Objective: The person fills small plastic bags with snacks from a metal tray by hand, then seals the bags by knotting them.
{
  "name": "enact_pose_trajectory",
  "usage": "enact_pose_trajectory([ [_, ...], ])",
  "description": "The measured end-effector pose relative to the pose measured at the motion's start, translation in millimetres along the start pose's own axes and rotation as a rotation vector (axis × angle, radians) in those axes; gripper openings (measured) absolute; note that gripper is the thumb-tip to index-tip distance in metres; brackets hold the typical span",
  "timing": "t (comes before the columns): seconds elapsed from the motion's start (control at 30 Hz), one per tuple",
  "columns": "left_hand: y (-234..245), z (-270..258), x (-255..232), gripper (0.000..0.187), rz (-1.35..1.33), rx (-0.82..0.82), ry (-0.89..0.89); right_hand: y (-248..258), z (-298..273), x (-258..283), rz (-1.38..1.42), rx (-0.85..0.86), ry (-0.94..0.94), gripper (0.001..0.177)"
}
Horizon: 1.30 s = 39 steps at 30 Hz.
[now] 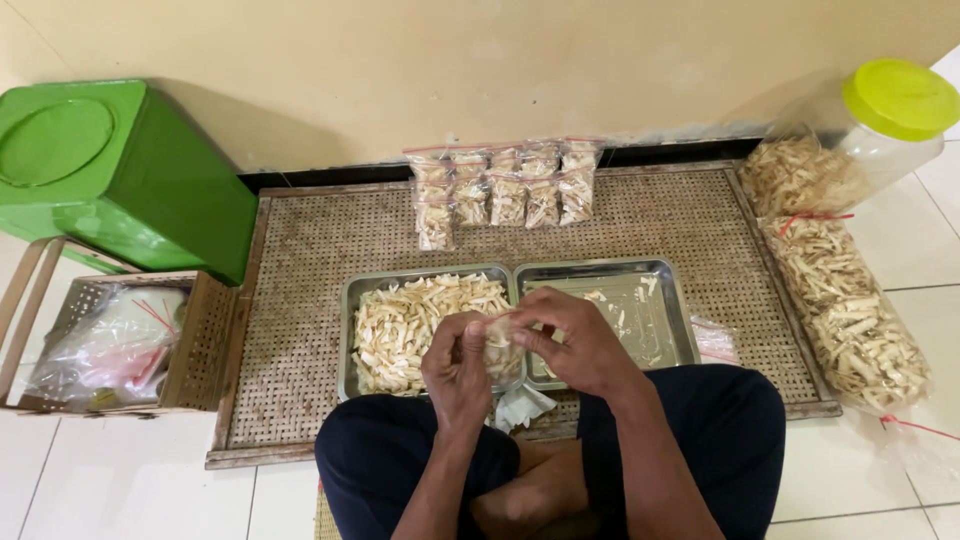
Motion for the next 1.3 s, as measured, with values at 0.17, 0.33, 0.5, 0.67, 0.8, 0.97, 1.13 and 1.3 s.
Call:
enact_pose_trajectory([
  [0.17,4.0,4.6,5.3,0.016,0.026,-0.041,0.014,9.8,1.7,-3.6,0.000,-0.121,-0.024,0.006],
  [0.33,0.1,9.2,3.3,0.016,0.034,-0.054,0.037,13.4,3.5,-2.4,0.024,-0.188,-0.015,0.005],
  [0.5,2.7,12.7,6.5,0.012,0.062,-0.078,0.012,12.4,1.5,-17.8,0.072,-0.224,-0.072,0.018],
  [0.67,-0.8,14.8,10.4,0.014,0.089,-0.052,-0.029,8.3,5.8,-25.5,0.011,-0.178,-0.059,0.007],
  [0.8,-5.0,17.5,-0.3,0.016,0.136,-0.011,-0.086,4.9,7.4,-31.2,-0.003,-0.147,-0.097,0.006],
  [0.97,-5.1,19.5,3.2,0.016,0.174,0.013,-0.123,0.2,13.1,-17.6,0.049,-0.114,-0.049,0.005],
  [1.13,-2.5,19.3,7.7,0.016,0.193,0.036,-0.135,-1.9,12.6,-22.6,0.070,-0.119,-0.039,0.008],
  [1.3,-14.0,25.2,6.7,0.011,0.111,0.261,-0.033,2.6,12.2,-19.1,0.024,-0.116,0.014,0.013],
])
Point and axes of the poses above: each hand's wrist, its own z-axis towards the middle knuckle, its own y-axis out of the back of the hand, x = y × z, the point moved 8 cm from there along z, towards the middle knuckle, and after that the axes turned 2 degrees about y, right-handed, at the moved point
